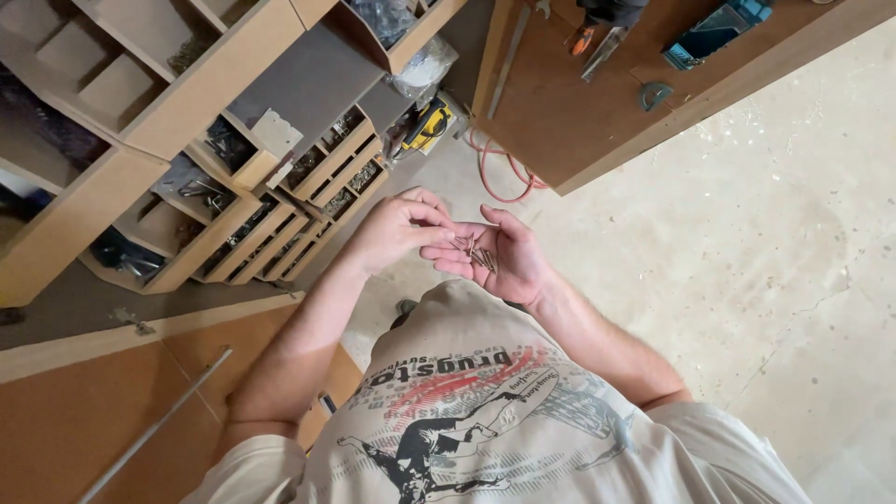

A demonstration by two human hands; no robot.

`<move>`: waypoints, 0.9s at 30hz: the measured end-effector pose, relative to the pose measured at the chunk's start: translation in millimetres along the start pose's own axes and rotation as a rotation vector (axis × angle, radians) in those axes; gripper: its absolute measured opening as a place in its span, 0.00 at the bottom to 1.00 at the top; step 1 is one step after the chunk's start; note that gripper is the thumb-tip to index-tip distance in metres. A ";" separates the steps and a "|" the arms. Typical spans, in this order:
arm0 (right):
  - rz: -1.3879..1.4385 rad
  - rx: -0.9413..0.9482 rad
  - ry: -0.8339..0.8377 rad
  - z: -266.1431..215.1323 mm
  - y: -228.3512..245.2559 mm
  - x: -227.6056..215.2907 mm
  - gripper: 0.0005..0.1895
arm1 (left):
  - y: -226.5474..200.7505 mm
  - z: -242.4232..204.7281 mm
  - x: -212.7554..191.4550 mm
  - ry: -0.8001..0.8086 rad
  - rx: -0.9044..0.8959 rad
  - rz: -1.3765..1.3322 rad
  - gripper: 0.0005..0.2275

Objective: Drilling pilot holes into wooden boards using a power drill on a workbench.

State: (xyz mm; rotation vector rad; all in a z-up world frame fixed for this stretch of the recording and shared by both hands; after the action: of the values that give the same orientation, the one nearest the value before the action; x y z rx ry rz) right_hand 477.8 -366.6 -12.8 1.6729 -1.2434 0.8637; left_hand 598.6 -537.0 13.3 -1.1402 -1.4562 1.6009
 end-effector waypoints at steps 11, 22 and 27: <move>0.014 -0.002 0.012 1.1 1.6 8.8 0.38 | -5.9 0.3 -8.5 0.041 -0.049 -0.056 0.07; -0.022 0.025 -0.027 3.3 1.3 18.3 0.38 | -14.8 -8.9 -16.7 0.027 -0.062 -0.126 0.08; -0.295 0.105 -0.101 36.1 -20.5 7.7 0.23 | 8.5 -31.8 -38.9 -0.328 -0.092 -0.251 0.09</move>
State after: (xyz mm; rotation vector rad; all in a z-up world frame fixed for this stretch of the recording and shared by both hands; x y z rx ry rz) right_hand 500.9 -399.8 -24.9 1.9458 -0.9968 0.6808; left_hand 643.4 -561.2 11.3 -0.7281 -1.8204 1.6069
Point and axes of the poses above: each hand's wrist, its own z-axis towards the middle knuckle, its own x-axis out of the palm, y = z × x, the point moved 1 cm from there along z, towards the middle knuckle, and after that the axes turned 5 degrees about -y, right-handed, at the moved point
